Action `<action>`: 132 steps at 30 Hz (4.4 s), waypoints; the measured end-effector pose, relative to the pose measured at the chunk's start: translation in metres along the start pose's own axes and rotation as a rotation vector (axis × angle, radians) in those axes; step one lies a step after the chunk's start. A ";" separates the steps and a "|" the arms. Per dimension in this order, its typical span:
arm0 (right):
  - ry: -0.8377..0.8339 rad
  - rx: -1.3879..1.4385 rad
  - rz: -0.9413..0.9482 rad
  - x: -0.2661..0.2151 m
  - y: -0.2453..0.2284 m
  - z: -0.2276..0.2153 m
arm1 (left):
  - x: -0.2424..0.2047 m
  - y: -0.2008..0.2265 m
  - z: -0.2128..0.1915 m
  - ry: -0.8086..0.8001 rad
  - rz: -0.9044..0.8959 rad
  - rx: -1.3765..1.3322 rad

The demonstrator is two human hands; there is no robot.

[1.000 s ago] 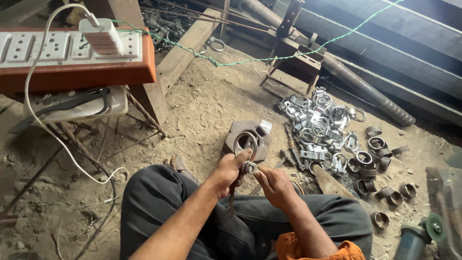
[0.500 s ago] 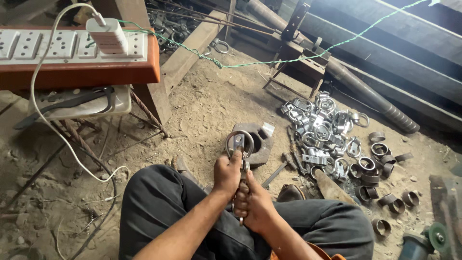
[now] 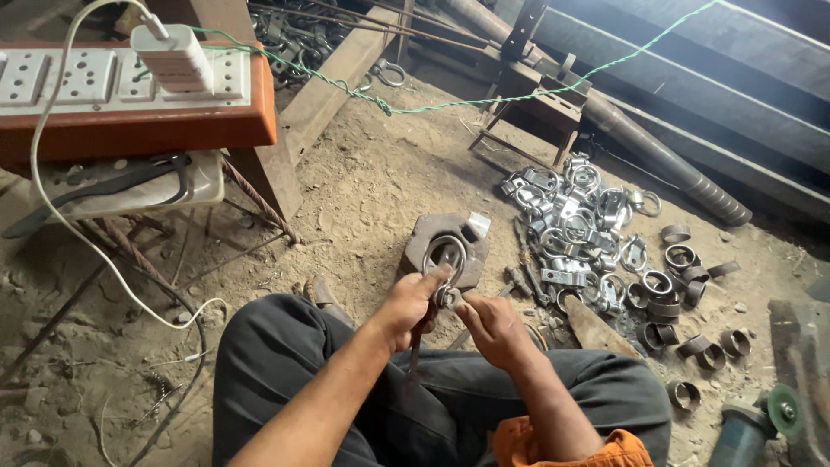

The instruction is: The person sits on the floor and assembles metal hardware components. They use a wrench to tighten a bolt on a metal ring attached to a bracket, then use a hammer to tap the assembly into place on a metal block. The person repeats this process with multiple similar metal parts.

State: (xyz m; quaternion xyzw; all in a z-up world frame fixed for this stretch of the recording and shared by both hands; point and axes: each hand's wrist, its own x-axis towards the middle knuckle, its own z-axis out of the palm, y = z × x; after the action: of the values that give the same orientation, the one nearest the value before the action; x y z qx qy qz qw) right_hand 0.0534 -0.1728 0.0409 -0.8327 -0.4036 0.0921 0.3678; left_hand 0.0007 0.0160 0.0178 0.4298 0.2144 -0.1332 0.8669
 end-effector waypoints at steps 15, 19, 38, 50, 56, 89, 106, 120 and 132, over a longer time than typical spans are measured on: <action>0.044 1.240 0.892 -0.018 -0.008 0.074 | 0.008 -0.021 0.000 0.417 0.176 0.150; 0.100 1.441 1.123 -0.013 -0.025 0.080 | 0.019 -0.036 -0.004 0.511 0.359 0.350; 0.033 0.126 0.007 0.005 0.008 0.016 | 0.008 -0.009 -0.002 0.049 0.030 -0.099; -0.006 1.063 0.464 -0.007 0.036 0.081 | 0.012 -0.018 0.003 0.362 0.217 -0.142; 0.115 1.475 1.079 -0.014 -0.020 0.076 | 0.005 -0.022 0.005 0.438 0.739 0.424; 0.490 0.539 0.318 0.004 0.014 0.017 | 0.008 -0.031 0.009 0.118 0.349 0.343; 0.603 0.104 -0.061 -0.009 -0.013 0.003 | -0.022 -0.018 0.041 0.163 0.392 0.556; 0.583 0.437 0.135 -0.009 0.011 0.006 | -0.036 -0.006 0.034 0.018 0.462 0.914; 0.505 1.107 0.338 -0.006 0.008 -0.007 | -0.021 -0.017 0.022 0.087 0.947 1.311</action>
State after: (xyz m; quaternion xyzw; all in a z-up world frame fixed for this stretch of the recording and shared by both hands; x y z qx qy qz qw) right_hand 0.0576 -0.1846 0.0395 -0.5674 -0.0600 0.1446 0.8084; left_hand -0.0191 -0.0111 0.0279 0.9006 -0.0783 0.1662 0.3938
